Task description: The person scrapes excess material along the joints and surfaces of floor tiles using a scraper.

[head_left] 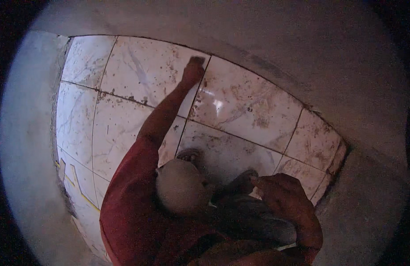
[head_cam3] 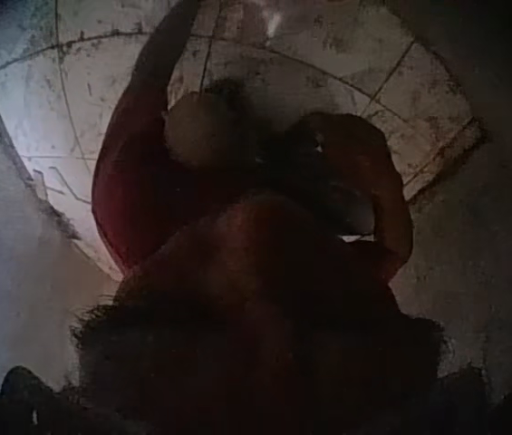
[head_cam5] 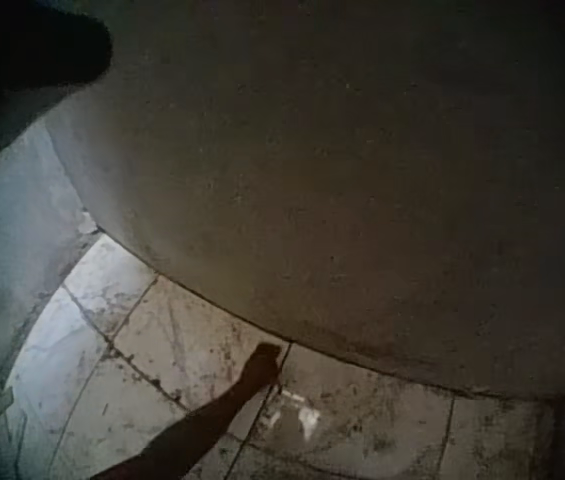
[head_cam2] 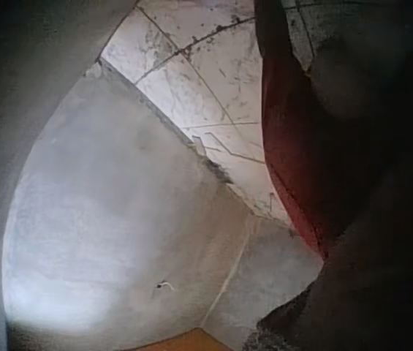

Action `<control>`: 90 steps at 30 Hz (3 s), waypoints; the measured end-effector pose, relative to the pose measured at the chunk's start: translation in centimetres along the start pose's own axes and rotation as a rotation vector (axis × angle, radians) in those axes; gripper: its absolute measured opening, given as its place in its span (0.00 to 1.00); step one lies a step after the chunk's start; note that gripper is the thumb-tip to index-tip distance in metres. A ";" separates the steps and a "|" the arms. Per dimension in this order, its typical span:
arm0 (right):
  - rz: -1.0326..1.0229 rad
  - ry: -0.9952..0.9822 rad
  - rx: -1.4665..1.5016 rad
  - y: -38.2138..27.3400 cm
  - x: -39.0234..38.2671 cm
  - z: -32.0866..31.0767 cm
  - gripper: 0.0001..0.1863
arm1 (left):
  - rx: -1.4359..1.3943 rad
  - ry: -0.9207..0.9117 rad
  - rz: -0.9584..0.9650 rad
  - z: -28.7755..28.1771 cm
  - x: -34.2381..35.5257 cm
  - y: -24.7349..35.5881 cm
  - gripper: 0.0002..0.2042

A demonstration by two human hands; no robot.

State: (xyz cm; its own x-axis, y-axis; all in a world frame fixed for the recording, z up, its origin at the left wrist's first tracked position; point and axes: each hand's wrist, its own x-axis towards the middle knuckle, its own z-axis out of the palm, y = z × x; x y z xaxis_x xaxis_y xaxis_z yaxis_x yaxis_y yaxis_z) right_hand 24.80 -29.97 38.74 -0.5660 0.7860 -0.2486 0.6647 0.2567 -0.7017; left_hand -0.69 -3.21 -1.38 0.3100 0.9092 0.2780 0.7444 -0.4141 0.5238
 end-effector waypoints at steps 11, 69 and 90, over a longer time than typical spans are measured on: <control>0.037 -0.119 -0.083 0.2 -0.6 0.1 0.25 | 0.012 -0.207 0.075 -1.0 -0.9 3.5 0.21; 1.116 -0.155 0.542 -5.6 1.3 -2.1 0.20 | 0.175 -0.170 -0.064 -6.7 -20.1 8.5 0.17; 0.237 0.000 -0.015 -4.9 -1.5 -0.7 0.25 | -0.205 0.013 -0.386 -3.3 -2.2 4.3 0.22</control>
State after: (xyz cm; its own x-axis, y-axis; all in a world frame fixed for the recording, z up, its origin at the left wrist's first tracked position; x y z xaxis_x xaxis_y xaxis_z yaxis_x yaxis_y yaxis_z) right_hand 22.72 -31.99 43.02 -0.3928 0.8255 -0.4053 0.7863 0.0730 -0.6135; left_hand -0.09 -7.14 2.88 0.0235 0.9989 0.0394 0.6712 -0.0450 0.7399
